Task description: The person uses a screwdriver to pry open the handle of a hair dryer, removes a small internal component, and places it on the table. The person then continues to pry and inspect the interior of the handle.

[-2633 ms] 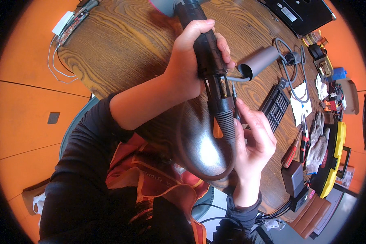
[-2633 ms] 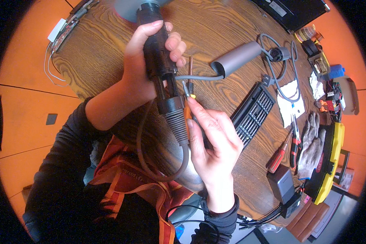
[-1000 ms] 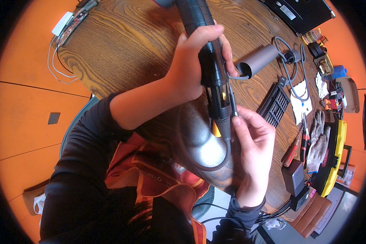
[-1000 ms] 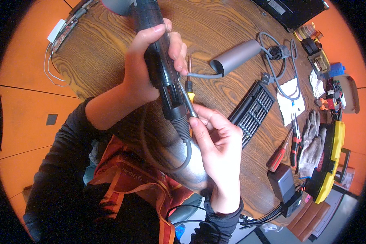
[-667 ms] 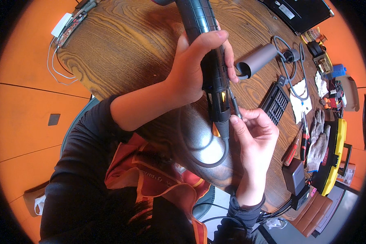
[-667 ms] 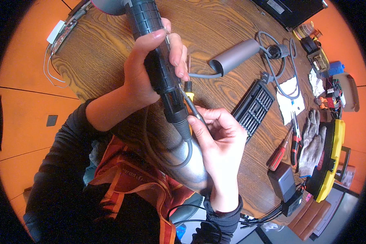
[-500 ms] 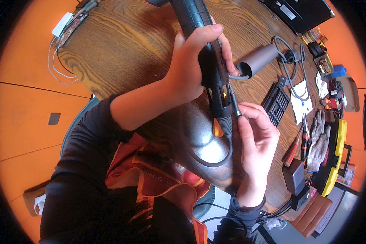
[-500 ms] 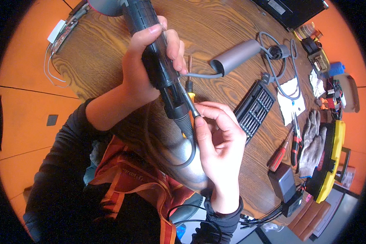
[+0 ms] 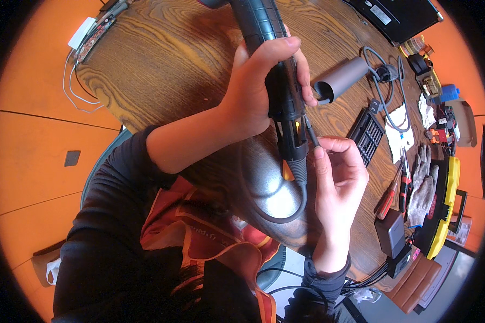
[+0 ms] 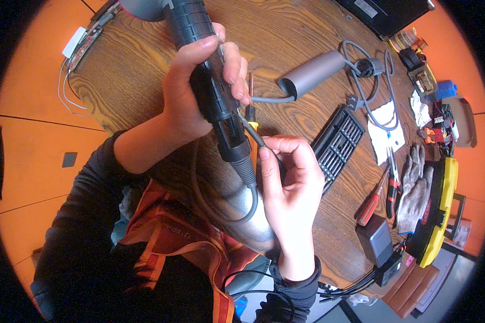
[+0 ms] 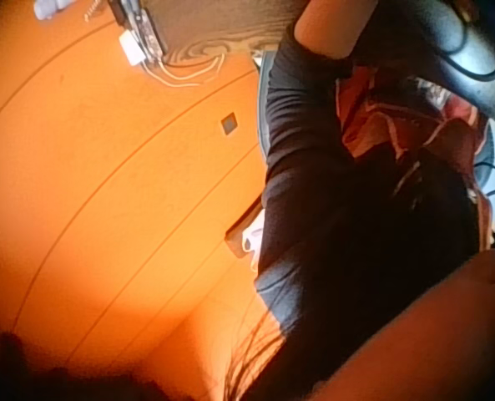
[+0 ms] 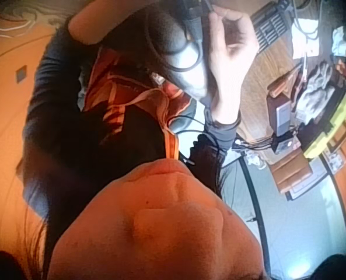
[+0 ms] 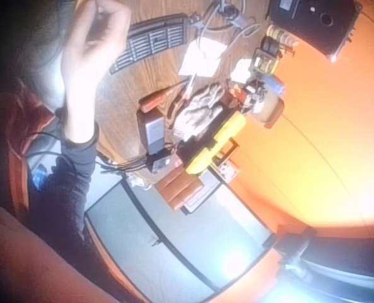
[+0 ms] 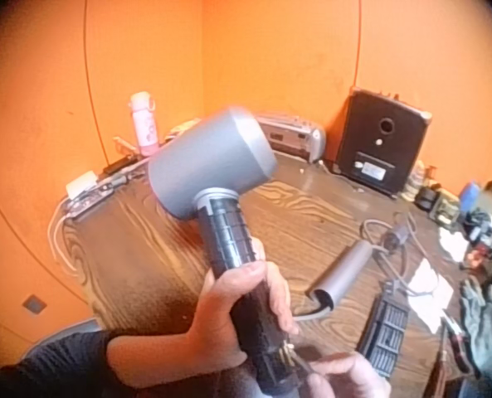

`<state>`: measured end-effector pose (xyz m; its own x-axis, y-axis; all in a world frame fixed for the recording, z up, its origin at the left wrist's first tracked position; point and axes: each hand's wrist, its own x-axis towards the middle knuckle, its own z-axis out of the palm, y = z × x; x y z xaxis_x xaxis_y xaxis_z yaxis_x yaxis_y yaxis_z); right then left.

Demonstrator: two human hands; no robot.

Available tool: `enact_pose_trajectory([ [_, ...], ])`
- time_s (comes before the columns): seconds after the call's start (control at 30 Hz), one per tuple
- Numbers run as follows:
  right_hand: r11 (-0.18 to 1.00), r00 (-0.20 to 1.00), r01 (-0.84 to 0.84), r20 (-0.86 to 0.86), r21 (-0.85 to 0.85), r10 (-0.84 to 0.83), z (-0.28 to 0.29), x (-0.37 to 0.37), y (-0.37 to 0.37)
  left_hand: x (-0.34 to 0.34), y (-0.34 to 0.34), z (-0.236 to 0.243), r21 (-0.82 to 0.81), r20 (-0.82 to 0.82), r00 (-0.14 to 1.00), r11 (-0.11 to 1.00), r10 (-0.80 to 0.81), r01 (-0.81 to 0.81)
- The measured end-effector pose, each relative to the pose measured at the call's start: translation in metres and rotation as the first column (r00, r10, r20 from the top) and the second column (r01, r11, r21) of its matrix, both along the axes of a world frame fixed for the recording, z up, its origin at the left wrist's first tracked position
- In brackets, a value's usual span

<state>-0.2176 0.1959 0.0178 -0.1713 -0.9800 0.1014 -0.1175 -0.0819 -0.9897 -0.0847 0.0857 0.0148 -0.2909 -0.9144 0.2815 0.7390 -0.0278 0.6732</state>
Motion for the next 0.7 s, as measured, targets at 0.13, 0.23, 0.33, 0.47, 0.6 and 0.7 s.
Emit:
enact_pose_trajectory([
  [0.13,0.999,0.99,0.017,-0.14,-0.052,-0.024,0.0,0.0,0.0,0.0,0.0,-0.001,-0.012,0.01,1.0,1.0,-0.017,0.017],
  [0.23,0.994,0.974,0.031,-0.221,-0.108,-0.054,0.0,-0.001,0.0,-0.001,0.002,-0.002,0.006,0.009,0.999,0.999,-0.031,0.031],
  [0.33,0.988,0.961,0.039,-0.264,-0.152,-0.078,0.0,-0.002,-0.001,0.0,0.002,-0.004,-0.012,0.02,0.999,0.999,-0.038,0.038],
  [0.47,0.995,0.965,0.093,-0.245,-0.024,-0.096,0.001,0.0,0.0,0.0,0.001,-0.004,-0.035,0.024,0.999,0.999,-0.026,0.027],
  [0.6,0.994,0.995,0.104,0.013,-0.023,-0.103,0.006,0.003,0.0,-0.004,0.006,-0.005,0.004,0.078,0.997,1.0,-0.01,0.01],
  [0.7,0.989,0.996,0.067,0.044,0.131,-0.074,0.014,-0.001,0.004,-0.007,0.008,-0.007,0.034,0.087,0.995,0.998,-0.053,0.05],
])
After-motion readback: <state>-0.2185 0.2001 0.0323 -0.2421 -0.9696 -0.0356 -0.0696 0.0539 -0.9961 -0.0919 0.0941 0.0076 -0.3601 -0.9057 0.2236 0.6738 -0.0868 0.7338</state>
